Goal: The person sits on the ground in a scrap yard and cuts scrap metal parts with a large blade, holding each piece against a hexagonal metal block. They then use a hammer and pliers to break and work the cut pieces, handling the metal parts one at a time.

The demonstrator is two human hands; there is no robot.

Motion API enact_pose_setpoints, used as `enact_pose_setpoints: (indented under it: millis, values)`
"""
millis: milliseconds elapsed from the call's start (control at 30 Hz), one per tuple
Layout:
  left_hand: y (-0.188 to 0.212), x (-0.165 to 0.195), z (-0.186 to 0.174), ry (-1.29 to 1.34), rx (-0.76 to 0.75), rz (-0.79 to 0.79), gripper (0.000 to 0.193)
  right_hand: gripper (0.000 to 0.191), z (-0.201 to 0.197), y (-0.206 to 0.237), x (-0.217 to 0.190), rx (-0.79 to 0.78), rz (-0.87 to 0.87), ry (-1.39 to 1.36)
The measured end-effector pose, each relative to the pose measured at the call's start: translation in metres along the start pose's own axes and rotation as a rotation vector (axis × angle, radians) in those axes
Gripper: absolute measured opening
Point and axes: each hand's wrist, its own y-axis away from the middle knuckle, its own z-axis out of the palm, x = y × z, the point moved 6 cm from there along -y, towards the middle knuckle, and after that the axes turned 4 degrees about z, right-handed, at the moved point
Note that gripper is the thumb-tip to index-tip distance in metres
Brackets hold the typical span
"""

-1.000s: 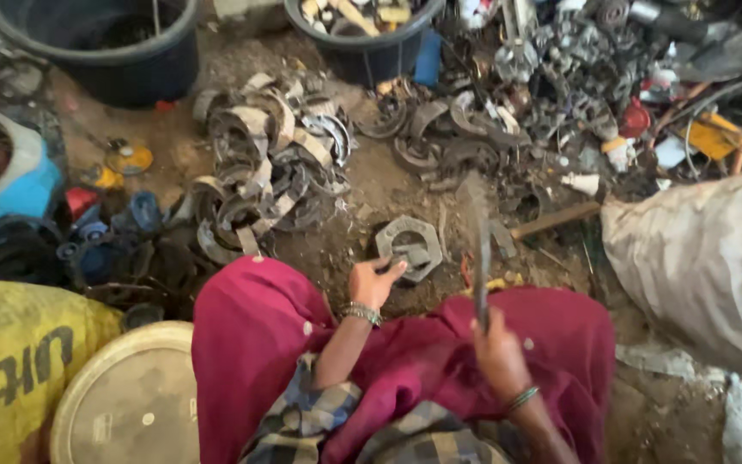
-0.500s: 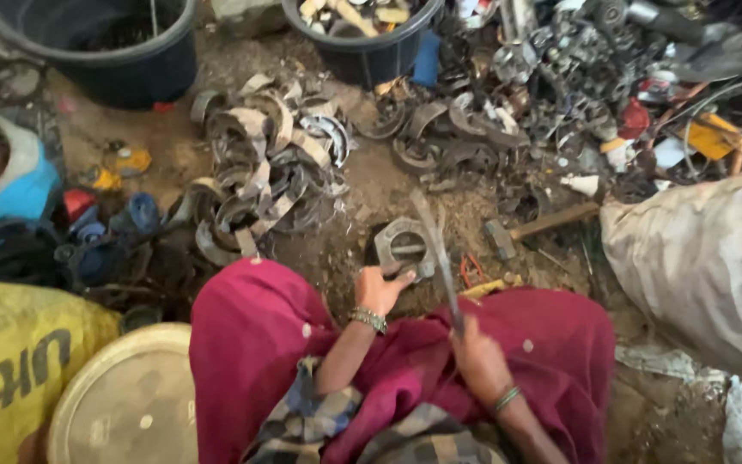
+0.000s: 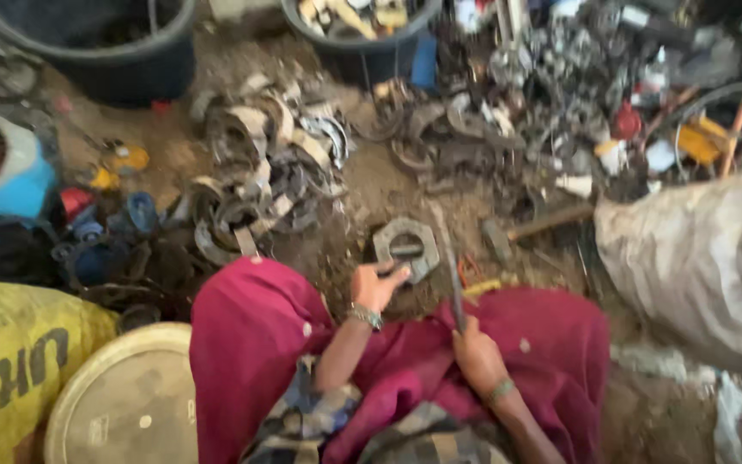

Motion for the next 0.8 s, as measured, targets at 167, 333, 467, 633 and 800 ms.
enact_pose_setpoints:
  millis: [167, 333, 467, 633, 800]
  values:
    - [0.003, -0.003, 0.001, -0.05, -0.05, -0.157, 0.051, 0.029, -0.091, 0.016, -0.025, 0.278, 0.129, -0.21]
    - [0.007, -0.009, 0.002, -0.072, -0.059, -0.185, 0.052, 0.027, -0.072, 0.029, -0.022, 0.355, 0.008, -0.658]
    - [-0.002, -0.012, 0.0, 0.003, -0.008, -0.117, 0.057, 0.026, 0.003, 0.001, -0.014, 0.041, -0.066, 0.021]
    - [-0.002, -0.017, 0.002, -0.113, -0.077, -0.219, 0.058, 0.028, -0.052, 0.006, -0.019, 0.227, 0.031, 0.002]
    - [0.003, -0.009, -0.003, -0.102, -0.061, -0.156, 0.056, 0.028, -0.105, 0.029, -0.032, 0.488, -0.058, -0.578]
